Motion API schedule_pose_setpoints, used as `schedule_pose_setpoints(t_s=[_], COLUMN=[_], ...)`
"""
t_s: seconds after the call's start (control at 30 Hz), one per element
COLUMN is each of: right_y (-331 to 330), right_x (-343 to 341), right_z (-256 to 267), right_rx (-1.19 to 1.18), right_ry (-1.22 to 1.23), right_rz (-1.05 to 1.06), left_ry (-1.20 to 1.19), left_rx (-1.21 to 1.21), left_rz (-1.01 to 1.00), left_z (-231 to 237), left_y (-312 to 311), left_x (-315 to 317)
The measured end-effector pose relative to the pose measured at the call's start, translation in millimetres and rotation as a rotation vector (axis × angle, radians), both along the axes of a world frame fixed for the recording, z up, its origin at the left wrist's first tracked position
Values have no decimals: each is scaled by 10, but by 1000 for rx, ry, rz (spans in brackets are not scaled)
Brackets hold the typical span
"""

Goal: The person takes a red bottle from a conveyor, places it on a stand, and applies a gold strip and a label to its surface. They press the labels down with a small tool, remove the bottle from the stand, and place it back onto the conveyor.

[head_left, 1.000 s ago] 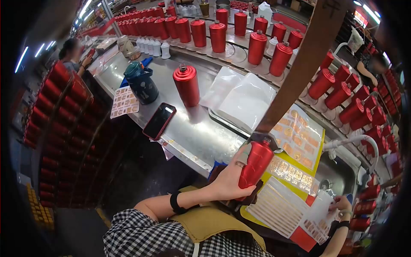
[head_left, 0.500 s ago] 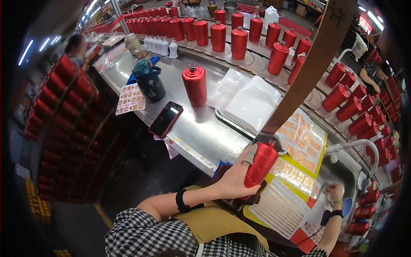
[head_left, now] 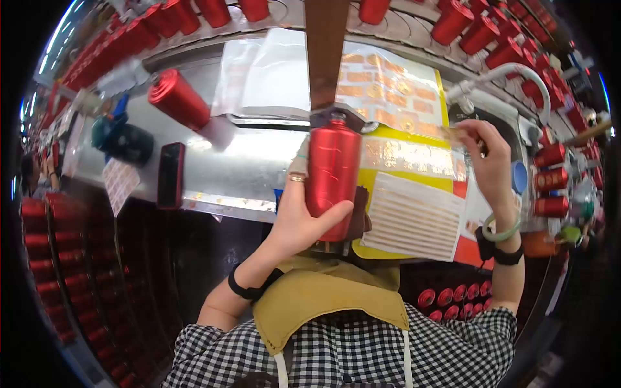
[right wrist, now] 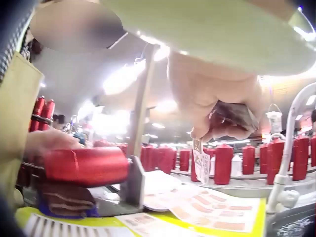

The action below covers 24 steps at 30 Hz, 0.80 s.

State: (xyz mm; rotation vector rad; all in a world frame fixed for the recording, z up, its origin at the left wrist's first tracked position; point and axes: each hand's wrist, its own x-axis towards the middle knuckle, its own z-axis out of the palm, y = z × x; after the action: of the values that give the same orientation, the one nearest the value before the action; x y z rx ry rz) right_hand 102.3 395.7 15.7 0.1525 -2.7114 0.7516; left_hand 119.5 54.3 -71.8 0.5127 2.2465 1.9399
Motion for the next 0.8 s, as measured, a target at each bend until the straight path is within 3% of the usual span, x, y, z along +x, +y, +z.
schedule_pose_setpoints(t_s=[0.23,0.37,0.43,0.5,0.57,0.6,0.7,0.8], right_y=[-756,-969,-1026,-1083,-1155,-1192,-1374,-1487], right_x=[250,211,175,152,142,142,132,-25], right_z=[36,74,95,69,123,196,297,112], right_rx=[-158,-395,-312,-328,-274,-242,-398,-351], right_ry=[-80,-156,-150,-99,-69,-58,-127,-176], right_rz=[69,125,149,183,264,331,413,422], left_ry=[-159,-13,76,-225,-356,-349,-411,-407], left_rx=[0,-175,-47,259,474,430,439,362], left_rz=[-35,37,41,-39,-16,-131,-44,-95], left_z=[112,76,11,93,-3,-22,-96,-30], left_y=[22,73,56,-2,2,-56,-125,-185], left_x=[-38,-34,-80,-95,-143,-202,-256,-257])
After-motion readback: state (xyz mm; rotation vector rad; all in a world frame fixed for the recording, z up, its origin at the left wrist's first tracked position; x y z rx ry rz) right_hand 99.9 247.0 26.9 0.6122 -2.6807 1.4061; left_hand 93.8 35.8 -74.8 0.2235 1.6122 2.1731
